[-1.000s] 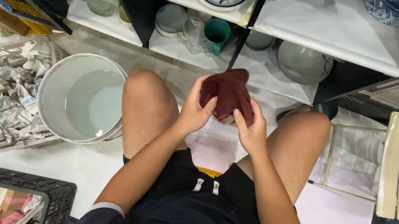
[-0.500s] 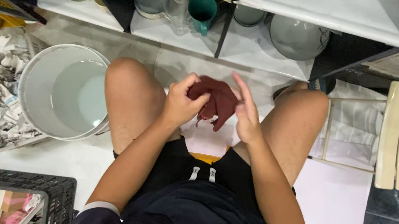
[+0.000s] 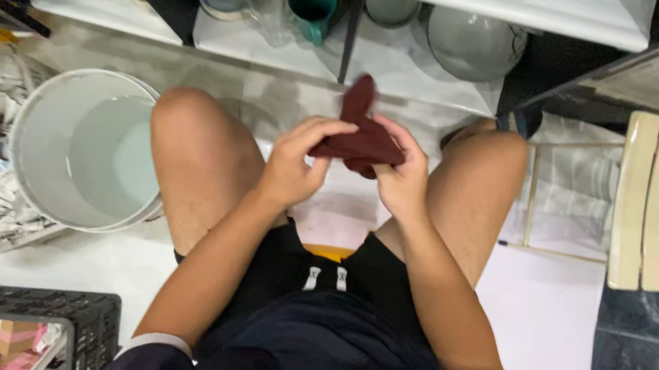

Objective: The person sits on the floor and wipes several small ceramic items, including a white bowl, a blue-and-white patterned bowl, and a small beige cup, using a maroon cloth. The person picks up each item from a nearby shelf, wipes it, and places it back.

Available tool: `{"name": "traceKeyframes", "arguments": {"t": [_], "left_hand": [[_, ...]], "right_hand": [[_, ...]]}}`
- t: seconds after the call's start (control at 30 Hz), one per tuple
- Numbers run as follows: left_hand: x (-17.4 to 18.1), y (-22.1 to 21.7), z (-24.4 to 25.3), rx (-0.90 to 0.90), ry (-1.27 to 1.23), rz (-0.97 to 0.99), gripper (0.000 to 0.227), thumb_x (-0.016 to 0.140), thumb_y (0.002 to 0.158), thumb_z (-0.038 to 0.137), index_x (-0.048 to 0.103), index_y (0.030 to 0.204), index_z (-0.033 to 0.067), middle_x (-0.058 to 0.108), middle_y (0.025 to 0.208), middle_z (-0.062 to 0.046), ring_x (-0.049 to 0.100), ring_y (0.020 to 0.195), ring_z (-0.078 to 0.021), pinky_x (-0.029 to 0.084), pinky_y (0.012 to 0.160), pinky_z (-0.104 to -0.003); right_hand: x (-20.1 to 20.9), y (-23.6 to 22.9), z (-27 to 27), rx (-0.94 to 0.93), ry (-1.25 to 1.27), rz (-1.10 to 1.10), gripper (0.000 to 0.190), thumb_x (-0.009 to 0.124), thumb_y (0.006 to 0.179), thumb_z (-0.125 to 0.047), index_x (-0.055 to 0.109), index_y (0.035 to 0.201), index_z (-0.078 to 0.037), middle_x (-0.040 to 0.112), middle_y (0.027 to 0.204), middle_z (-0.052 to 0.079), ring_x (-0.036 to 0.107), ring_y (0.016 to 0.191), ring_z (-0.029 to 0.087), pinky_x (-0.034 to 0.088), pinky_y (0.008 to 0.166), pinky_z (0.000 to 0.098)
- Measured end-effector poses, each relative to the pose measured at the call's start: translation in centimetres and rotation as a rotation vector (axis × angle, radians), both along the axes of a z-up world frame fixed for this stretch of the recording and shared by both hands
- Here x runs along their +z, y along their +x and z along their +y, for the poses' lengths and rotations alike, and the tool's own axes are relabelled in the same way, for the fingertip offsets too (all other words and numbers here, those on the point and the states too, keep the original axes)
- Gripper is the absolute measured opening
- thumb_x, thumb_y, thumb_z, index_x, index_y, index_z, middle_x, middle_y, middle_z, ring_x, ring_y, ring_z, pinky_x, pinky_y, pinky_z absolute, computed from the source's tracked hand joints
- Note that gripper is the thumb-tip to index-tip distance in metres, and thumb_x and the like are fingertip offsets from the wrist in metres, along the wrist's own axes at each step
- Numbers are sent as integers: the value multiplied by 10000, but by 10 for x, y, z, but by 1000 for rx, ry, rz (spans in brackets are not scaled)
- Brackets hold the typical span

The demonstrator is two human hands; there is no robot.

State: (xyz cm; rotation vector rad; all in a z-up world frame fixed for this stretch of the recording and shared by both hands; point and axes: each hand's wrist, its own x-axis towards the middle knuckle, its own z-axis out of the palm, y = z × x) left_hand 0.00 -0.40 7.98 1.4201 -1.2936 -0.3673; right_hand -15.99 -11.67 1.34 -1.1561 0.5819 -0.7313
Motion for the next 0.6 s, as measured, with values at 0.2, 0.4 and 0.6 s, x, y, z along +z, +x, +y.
{"name": "traceKeyframes", "arguments": {"t": [0.2, 0.4, 0.6], "left_hand": [[-7, -3, -4, 13, 112, 136, 210, 682, 845, -49, 638, 1038, 21, 703, 914, -121, 718, 786, -260, 570, 705, -343], [-22, 0, -12, 105, 215, 10, 140, 692, 955, 121, 592, 925, 27, 705, 757, -150, 730, 732, -345, 534, 626, -389], [-21, -3, -12, 125, 260, 105, 115, 584, 1001, 78, 615, 1108, 52, 710, 801, -165, 745, 780, -353, 559, 678, -397]], "right_hand": [[-9, -7, -2, -147, -412, 208, 175, 688, 941, 53, 665, 1112, 25, 725, 983, 97, 662, 906, 127, 553, 794, 283], [-3, -9, 0, -231, -561, 401, 181, 656, 966, -139, 719, 1018, 22, 714, 777, 151, 670, 701, 147, 534, 679, 331], [2, -1, 1, -115, -539, 457, 256, 550, 1066, -187, 681, 1072, 33, 716, 881, 179, 697, 802, 179, 541, 767, 346]]}}
